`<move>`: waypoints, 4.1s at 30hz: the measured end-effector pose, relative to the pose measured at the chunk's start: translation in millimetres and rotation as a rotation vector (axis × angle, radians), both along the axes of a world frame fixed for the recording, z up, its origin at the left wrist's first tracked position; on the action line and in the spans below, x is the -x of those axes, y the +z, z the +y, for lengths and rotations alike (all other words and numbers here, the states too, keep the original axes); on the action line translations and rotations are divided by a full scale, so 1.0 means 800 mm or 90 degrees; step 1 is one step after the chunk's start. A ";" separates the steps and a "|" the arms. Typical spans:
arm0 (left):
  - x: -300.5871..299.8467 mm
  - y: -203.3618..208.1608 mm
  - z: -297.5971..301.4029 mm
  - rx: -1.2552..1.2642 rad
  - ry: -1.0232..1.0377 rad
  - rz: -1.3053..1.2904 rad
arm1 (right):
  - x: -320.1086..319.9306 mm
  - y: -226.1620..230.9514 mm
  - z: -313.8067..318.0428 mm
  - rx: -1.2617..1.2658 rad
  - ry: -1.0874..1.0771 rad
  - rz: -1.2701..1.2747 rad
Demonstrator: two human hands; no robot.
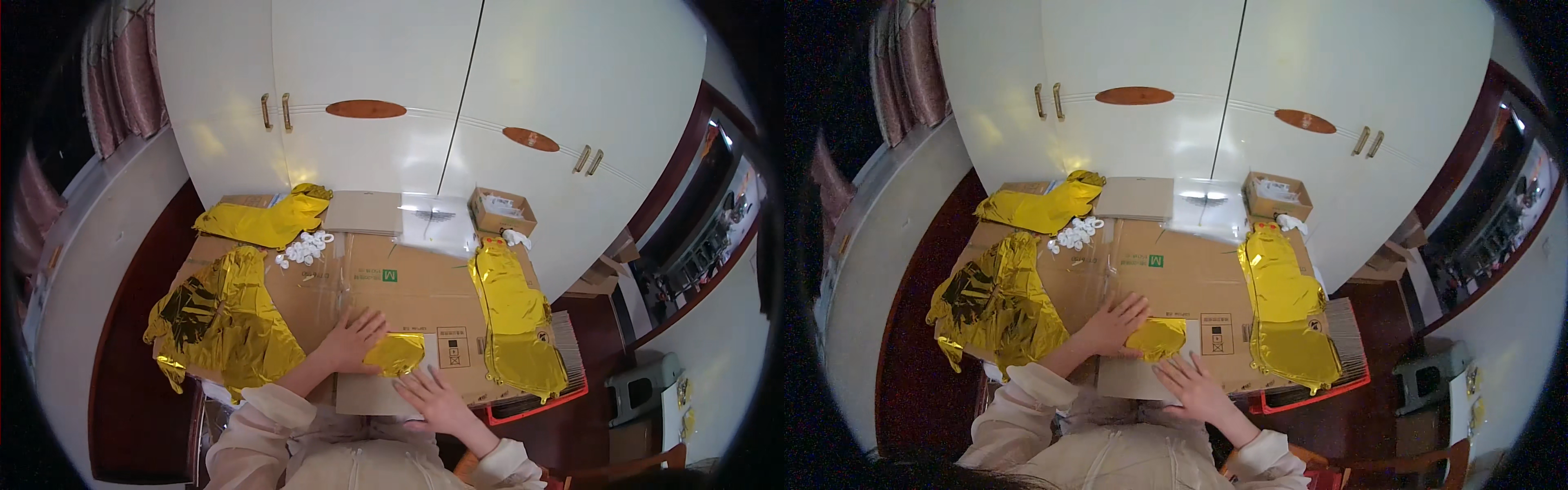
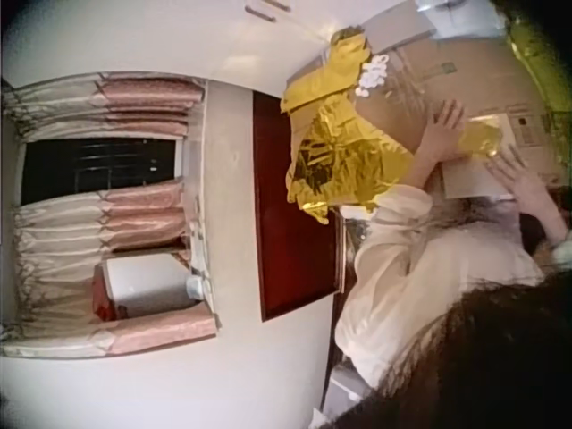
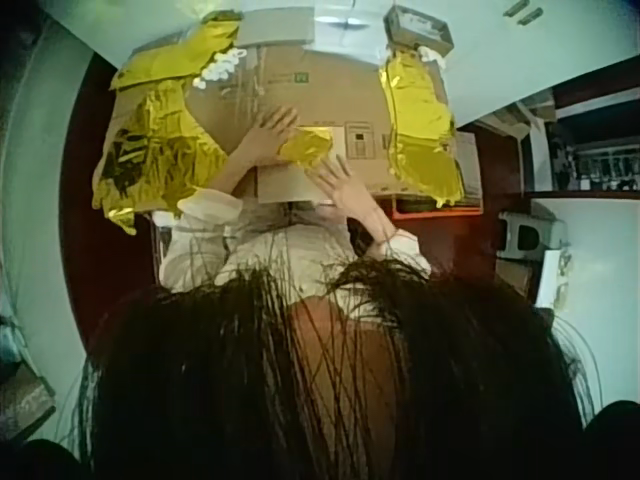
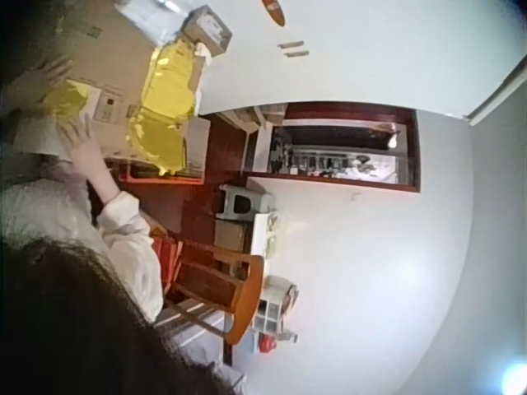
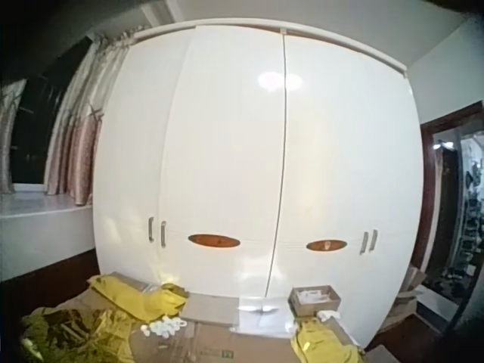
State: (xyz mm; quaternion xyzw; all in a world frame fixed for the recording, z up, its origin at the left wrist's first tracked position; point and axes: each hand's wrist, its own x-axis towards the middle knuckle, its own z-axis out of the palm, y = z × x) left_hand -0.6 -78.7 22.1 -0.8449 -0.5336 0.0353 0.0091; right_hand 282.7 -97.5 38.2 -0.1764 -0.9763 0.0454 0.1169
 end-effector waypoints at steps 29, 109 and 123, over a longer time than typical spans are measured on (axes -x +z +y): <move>-0.068 0.013 -0.101 0.035 -0.068 -0.011 | -0.080 -0.002 0.070 -0.061 -0.243 -0.003; 0.007 -0.012 -0.138 0.467 0.170 -1.784 | -0.071 0.058 0.052 0.520 -0.408 0.620; -0.061 -0.048 -0.086 0.613 0.609 -1.568 | 0.007 -0.060 0.084 0.827 -0.365 0.521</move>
